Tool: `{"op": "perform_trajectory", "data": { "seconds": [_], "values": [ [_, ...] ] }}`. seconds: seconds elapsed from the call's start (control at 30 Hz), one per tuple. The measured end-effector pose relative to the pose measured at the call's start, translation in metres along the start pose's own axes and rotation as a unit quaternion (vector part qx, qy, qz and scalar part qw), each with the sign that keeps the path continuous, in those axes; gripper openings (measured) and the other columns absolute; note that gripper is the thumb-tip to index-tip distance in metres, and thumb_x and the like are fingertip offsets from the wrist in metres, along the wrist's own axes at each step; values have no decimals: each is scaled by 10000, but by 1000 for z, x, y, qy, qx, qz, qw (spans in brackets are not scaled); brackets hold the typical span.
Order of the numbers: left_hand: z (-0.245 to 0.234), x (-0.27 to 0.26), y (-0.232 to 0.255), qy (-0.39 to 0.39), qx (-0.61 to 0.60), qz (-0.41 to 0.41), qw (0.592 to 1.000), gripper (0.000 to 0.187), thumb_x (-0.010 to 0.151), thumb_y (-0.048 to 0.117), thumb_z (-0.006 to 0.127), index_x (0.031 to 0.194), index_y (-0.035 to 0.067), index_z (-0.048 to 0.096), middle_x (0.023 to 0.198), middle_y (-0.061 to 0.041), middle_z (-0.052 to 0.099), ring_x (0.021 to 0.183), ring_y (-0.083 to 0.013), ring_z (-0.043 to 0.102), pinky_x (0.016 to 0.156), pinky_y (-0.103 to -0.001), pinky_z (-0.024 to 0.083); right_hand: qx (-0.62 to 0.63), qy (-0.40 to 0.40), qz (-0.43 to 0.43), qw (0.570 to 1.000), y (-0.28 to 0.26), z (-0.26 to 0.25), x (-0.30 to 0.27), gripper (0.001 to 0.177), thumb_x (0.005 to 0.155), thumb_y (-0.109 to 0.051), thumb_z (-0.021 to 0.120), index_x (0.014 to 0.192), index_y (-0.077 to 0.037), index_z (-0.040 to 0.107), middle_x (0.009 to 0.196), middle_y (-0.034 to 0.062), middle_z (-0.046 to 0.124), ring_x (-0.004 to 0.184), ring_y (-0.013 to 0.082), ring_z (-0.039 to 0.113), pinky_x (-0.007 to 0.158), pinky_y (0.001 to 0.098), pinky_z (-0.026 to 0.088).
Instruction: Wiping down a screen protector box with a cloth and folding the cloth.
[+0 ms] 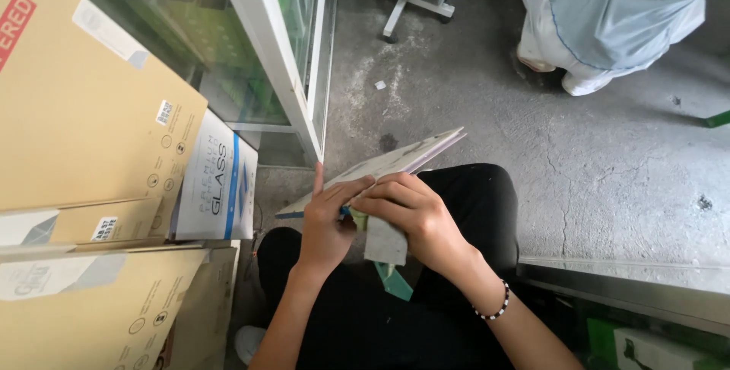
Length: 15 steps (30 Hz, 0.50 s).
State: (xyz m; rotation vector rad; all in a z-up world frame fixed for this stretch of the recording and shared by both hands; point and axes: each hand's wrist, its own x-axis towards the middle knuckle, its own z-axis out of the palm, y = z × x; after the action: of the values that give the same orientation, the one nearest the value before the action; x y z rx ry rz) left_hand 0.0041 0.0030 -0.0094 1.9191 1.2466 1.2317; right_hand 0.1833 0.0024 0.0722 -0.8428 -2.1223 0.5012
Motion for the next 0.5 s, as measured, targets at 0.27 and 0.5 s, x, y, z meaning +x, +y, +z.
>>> {"op": "perform_trajectory", "data": {
  "seconds": [0.27,0.5],
  "values": [
    [-1,5,0,-23,18,14,999,614,642,-164,624,1188,99,721,1111,-36,763,1031,-251,726,1282,-577,197,-9,-2,13,1000,14,0,-11,390,747,-2,666,1129,-27,741,1080,94,700,1062,290,670,939,386,571],
    [3,4,-1,4,3,26,1000,430,809,-92,672,1189,105,720,1150,-45,765,1077,-252,742,1282,-568,237,-58,18,44,997,25,-12,-13,350,766,-4,702,1114,-22,738,1065,96,680,1055,289,657,914,387,567]
  ]
}}
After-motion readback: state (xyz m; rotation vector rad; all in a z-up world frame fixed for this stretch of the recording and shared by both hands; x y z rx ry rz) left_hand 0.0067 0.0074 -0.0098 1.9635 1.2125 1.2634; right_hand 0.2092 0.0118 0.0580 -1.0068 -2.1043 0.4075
